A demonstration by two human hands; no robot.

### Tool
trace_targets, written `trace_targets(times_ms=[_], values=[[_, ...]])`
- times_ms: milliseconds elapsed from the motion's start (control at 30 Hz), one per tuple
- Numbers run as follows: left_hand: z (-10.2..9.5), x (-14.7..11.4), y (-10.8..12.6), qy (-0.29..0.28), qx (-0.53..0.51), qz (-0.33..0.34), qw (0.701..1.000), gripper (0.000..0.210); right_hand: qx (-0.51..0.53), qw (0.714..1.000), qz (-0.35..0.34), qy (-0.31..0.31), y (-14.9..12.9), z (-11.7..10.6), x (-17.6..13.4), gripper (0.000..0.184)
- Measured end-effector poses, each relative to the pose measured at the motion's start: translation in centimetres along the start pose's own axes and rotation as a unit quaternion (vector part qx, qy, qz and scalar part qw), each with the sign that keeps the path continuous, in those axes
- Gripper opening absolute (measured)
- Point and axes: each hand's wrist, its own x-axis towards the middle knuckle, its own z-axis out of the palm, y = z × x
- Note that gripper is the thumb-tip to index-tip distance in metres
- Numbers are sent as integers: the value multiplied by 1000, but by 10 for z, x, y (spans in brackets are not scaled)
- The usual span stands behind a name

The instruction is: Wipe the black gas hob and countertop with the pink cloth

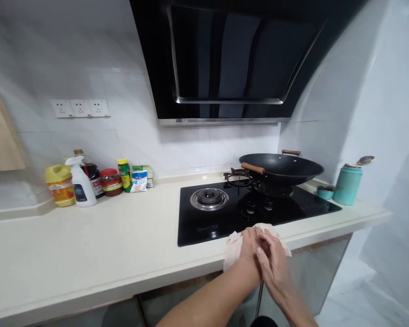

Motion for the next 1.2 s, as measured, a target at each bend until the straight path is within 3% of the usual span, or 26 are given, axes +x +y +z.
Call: trace_targets(times_ms=[67, 133, 233, 300, 400, 567, 700, 800, 867, 967, 1100, 1200], values=[[-2, 4, 2, 1, -12, 12, 1000, 36, -51, 998, -19, -35, 8, -2, -8, 57], [-11, -5, -13, 2, -40, 53, 998, 44, -86, 992, -52, -77, 20, -5, -10, 66], [-31, -39, -60, -5, -153, 161, 975, 71, -157, 974, -108, -126, 33, -10, -5, 67], [-47, -65, -98, -27, -225, 183, 957, 60, -211, 958, -135, -137, 34, -11, 2, 62], [-68, -91, -157, -21, -287, 119, 950, 33, -258, 943, -150, -150, 16, -1, 12, 56], [-84, -97, -249, 73, -339, -80, 935, 32, -233, 932, -194, -199, -57, 56, 14, 72], [-73, -90, -300, 73, -334, -195, 919, 43, -198, 917, -262, -227, -102, 113, 2, 82], [-54, -93, -318, 59, -318, -234, 917, 47, -164, 905, -330, -214, -101, 132, -2, 84], [-41, -100, -323, 57, -302, -239, 921, 45, -141, 898, -372, -189, -86, 126, -1, 83], [-31, -110, -327, 35, -282, -223, 932, 42, -133, 904, -382, -138, -49, 98, 7, 77], [-29, -110, -328, 14, -255, -195, 947, 43, -151, 931, -326, -68, 16, 41, 25, 64], [-26, -103, -326, 6, -230, -167, 959, 42, -200, 945, -254, -53, 70, -4, 40, 50]])
